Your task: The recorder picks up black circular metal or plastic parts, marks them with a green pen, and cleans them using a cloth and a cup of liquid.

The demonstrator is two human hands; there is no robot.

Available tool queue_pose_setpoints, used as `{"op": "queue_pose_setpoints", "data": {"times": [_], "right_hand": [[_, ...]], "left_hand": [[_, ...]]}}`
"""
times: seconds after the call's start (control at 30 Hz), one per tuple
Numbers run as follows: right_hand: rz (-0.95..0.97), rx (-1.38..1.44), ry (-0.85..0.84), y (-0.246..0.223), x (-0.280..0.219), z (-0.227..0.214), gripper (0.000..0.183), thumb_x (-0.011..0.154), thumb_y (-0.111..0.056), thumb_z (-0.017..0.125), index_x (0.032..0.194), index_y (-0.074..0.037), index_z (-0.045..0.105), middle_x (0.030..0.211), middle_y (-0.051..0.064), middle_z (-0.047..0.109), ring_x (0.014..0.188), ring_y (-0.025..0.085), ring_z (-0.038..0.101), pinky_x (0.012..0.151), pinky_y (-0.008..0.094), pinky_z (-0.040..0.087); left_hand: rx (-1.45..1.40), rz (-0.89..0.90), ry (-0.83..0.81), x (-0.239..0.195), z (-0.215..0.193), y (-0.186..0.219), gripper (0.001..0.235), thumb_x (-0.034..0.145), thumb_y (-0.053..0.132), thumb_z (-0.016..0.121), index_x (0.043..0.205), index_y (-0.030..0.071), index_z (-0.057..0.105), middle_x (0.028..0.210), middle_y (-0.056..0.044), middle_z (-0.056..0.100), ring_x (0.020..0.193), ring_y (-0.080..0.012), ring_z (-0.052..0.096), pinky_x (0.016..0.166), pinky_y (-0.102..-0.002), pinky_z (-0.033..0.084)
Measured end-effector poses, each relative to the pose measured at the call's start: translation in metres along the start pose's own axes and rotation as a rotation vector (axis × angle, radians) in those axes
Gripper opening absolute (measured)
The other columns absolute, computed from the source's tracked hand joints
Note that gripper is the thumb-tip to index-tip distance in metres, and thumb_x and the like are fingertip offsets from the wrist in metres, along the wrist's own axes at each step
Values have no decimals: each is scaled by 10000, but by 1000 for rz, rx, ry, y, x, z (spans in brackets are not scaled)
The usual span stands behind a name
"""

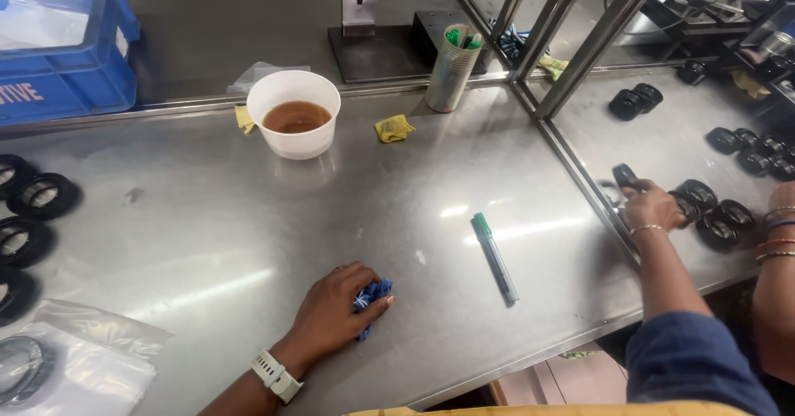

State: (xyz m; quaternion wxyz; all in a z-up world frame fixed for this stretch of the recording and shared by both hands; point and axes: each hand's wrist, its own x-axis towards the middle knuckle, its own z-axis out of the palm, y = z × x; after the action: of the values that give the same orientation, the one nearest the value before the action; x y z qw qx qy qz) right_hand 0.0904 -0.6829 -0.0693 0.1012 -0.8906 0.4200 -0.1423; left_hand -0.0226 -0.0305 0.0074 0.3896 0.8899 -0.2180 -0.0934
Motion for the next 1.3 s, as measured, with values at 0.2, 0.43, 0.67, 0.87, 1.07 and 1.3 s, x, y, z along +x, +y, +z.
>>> {"op": "queue_pose_setpoints", "data": {"times": [0.2, 0.43, 0.67, 0.87, 1.07, 1.3], "right_hand": [[-543, -198, 261, -63, -128, 0, 256, 963, -327, 708, 1206, -271, 765, 970, 188, 646, 897, 361, 643, 740, 482, 516], [-627, -26, 78, -156, -258, -34, 363, 973, -311, 665, 1297, -149, 688, 969, 223, 614, 881, 371, 615, 788, 480, 504], [-676, 377, -312, -172, -310, -51, 308, 937, -130, 587, 1218, -154, 710, 992, 146, 679, 898, 301, 639, 806, 416, 512], [-553, 400, 187, -3, -63, 8, 371, 972, -85, 672, 1338, -47, 622, 1233, 202, 670, 1145, 317, 603, 987, 414, 472], [33, -53, 110, 87, 9, -19, 722, 861, -239, 717, 1519, -292, 425, 1461, 347, 365, 1339, 516, 347, 1061, 589, 302], [-17, -221, 37, 83, -7, -29, 440, 968, -384, 693, 1401, -351, 621, 1373, 251, 491, 1347, 439, 435, 1158, 538, 292]], "left_hand": [[18, 43, 19, 0, 0, -1, 351, 856, 445, 717, 908, 98, 706, 878, -16, 684, 822, -199, 660, 735, -375, 538], [44, 52, 10, -5, -1, 2, 342, 859, 438, 720, 914, 102, 699, 884, -12, 676, 830, -190, 657, 739, -368, 542], [141, 262, 46, -5, 2, 8, 388, 696, 443, 869, 801, 111, 696, 1620, -91, 405, 1418, -357, 381, 975, -450, 472], [188, 267, -18, -4, 2, 14, 363, 705, 380, 854, 851, 105, 668, 1657, -13, 355, 1514, -327, 320, 1069, -472, 403], [213, 197, -60, 2, 3, 13, 385, 718, 411, 838, 859, 101, 660, 1648, 22, 368, 1445, -294, 388, 1079, -456, 402], [195, 192, -59, 3, 4, 8, 377, 722, 418, 837, 863, 111, 671, 1647, 20, 369, 1457, -319, 397, 1085, -467, 396]]}}
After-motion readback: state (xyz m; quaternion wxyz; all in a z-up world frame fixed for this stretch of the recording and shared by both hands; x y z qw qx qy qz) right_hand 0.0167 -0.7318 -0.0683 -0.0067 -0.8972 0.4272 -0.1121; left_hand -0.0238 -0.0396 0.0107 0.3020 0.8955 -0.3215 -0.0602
